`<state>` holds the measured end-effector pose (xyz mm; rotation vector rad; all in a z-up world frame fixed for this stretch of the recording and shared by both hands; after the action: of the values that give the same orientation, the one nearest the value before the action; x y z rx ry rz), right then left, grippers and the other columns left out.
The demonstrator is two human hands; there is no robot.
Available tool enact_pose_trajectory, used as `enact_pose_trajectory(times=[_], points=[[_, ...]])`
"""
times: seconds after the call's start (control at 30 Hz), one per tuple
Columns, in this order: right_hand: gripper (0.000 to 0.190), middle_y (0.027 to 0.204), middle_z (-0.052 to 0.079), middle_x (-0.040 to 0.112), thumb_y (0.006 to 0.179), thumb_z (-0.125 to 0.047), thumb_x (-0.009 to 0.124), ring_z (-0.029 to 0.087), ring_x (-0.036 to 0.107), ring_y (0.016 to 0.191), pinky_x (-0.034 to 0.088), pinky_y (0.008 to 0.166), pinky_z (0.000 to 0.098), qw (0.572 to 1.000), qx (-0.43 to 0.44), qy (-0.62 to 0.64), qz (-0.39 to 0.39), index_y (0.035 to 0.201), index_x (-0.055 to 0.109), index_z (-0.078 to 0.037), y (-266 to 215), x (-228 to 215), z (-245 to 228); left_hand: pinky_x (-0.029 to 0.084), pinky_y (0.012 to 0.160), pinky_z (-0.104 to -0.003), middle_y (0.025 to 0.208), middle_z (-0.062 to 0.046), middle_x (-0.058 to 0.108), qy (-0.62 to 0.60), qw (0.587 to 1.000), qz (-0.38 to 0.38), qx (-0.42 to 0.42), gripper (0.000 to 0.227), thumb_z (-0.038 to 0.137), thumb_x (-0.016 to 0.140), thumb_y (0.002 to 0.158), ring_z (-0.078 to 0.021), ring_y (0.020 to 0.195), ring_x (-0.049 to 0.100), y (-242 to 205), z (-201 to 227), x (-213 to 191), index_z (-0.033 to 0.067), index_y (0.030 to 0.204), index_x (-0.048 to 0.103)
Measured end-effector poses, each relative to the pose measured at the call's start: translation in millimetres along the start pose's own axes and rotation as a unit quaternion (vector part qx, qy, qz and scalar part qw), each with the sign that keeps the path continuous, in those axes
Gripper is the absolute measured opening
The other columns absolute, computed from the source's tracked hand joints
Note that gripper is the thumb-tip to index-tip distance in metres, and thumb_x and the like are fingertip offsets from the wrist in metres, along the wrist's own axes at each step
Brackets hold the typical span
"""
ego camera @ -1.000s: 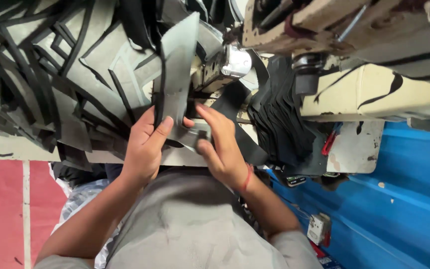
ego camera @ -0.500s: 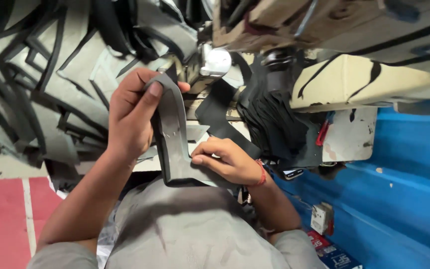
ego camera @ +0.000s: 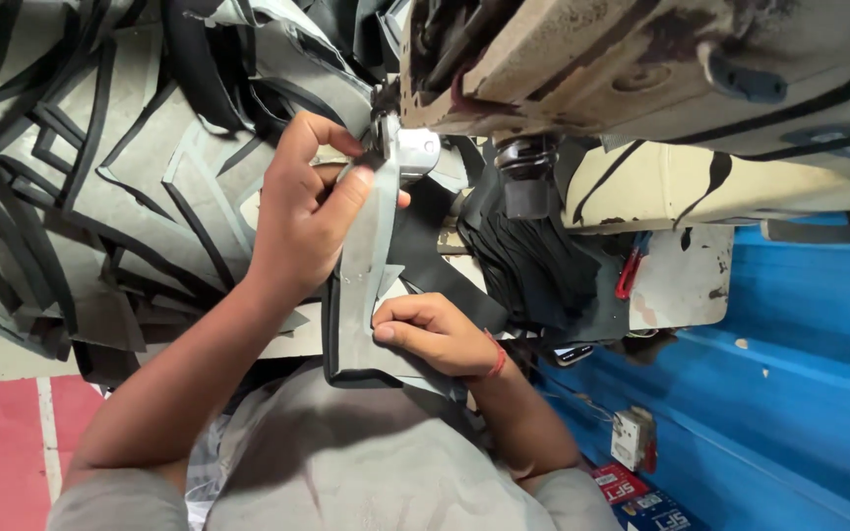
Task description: Stitching together components of a shoe upper using an industrial sewing machine.
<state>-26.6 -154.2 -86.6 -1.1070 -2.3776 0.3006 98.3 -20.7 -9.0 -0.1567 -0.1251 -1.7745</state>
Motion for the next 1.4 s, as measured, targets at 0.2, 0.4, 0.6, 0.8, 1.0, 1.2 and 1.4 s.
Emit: enact_pose_trajectory(times=[0.2, 0.4, 0.6, 0.8, 1.0, 1.2, 1.4], points=[[0.018, 0.089, -0.006, 0.057, 0.107, -0.014, 0.059, 0.002, 0.048, 0.083, 0.040, 0.073, 0.0211, 0.998, -0.036, -0.005, 0.046, 0.100, 0.064, 0.001, -6.5, 2.6, 5.8, 0.060, 0.078, -0.029, 0.111, -0.018, 0.069, -0.053, 0.998, 0.002, 0.015, 0.020, 0.009, 0.051, 0.109, -0.0191, 0.095, 0.077, -6.7, 3.0, 2.4, -0.0001, 0.125, 0.041], [0.019, 0.089, -0.007, 0.050, 0.112, -0.016, 0.054, 0.002, 0.042, 0.084, 0.037, 0.074, 0.0206, 0.978, -0.132, -0.080, 0.143, 0.101, 0.061, -0.001, -23.3, -3.5, -31.9, 0.059, 0.083, -0.035, 0.108, -0.015, 0.068, -0.237, 0.964, -0.049, -0.109, 0.045, 0.014, 0.047, 0.105, -0.0207, 0.092, 0.069, -55.6, -33.2, 25.0, 0.0009, 0.147, 0.038], [0.020, 0.082, -0.004, 0.052, 0.111, -0.015, 0.056, 0.004, 0.045, 0.077, 0.040, 0.070, 0.0213, 0.961, -0.130, -0.172, 0.173, 0.098, 0.063, -0.001, -20.9, -18.4, -76.6, 0.060, 0.087, -0.034, 0.110, -0.016, 0.072, -0.286, 0.948, -0.049, -0.128, 0.042, 0.015, 0.048, 0.104, -0.0205, 0.095, 0.072, -55.7, -22.1, 27.9, 0.0004, 0.143, 0.040], [0.017, 0.078, 0.001, 0.057, 0.106, -0.014, 0.058, 0.007, 0.051, 0.073, 0.046, 0.066, 0.0243, 0.929, -0.131, -0.304, 0.168, 0.099, 0.064, -0.001, -5.9, -31.3, -136.5, 0.053, 0.096, -0.028, 0.116, -0.008, 0.069, -0.284, 0.956, 0.022, -0.073, 0.029, 0.004, 0.061, 0.105, -0.0115, 0.105, 0.065, -57.3, -47.1, 12.1, -0.0024, 0.131, 0.051], [0.014, 0.078, 0.004, 0.055, 0.107, -0.012, 0.060, 0.009, 0.049, 0.072, 0.045, 0.066, 0.0267, 0.887, -0.152, -0.412, 0.143, 0.099, 0.064, -0.001, 15.1, -44.2, -166.0, 0.055, 0.064, -0.025, 0.098, -0.002, 0.068, -0.212, 0.969, 0.109, -0.061, 0.021, 0.008, 0.071, 0.096, -0.0070, 0.079, 0.065, -26.3, -40.8, 3.6, 0.0022, 0.113, 0.059], [0.015, 0.078, 0.001, 0.057, 0.108, -0.012, 0.061, 0.007, 0.050, 0.072, 0.044, 0.065, 0.0256, 0.870, -0.210, -0.371, 0.250, 0.098, 0.066, -0.001, 18.3, -40.6, -154.0, 0.051, 0.057, -0.020, 0.083, 0.000, 0.067, -0.087, 0.987, 0.136, -0.005, 0.019, 0.008, 0.071, 0.100, -0.0034, 0.068, 0.061, -2.7, -18.3, -12.1, 0.0014, 0.106, 0.054], [0.015, 0.077, -0.002, 0.051, 0.109, -0.010, 0.059, 0.004, 0.041, 0.073, 0.037, 0.064, 0.0218, 0.873, -0.265, -0.227, 0.341, 0.101, 0.066, 0.001, 24.3, -21.4, -126.2, 0.037, 0.064, -0.018, 0.089, 0.004, 0.060, -0.080, 0.993, 0.076, 0.039, 0.010, 0.002, 0.068, 0.104, -0.0006, 0.076, 0.048, 29.2, -4.3, -19.8, -0.0022, 0.112, 0.063]])
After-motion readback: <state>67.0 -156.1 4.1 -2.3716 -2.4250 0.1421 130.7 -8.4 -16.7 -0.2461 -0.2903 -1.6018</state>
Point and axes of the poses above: each hand's wrist, its own y-axis towards the middle knuckle, its own x-axis out of the palm, z = x × y, the point moved 9 cm from there along y, towards the middle knuckle
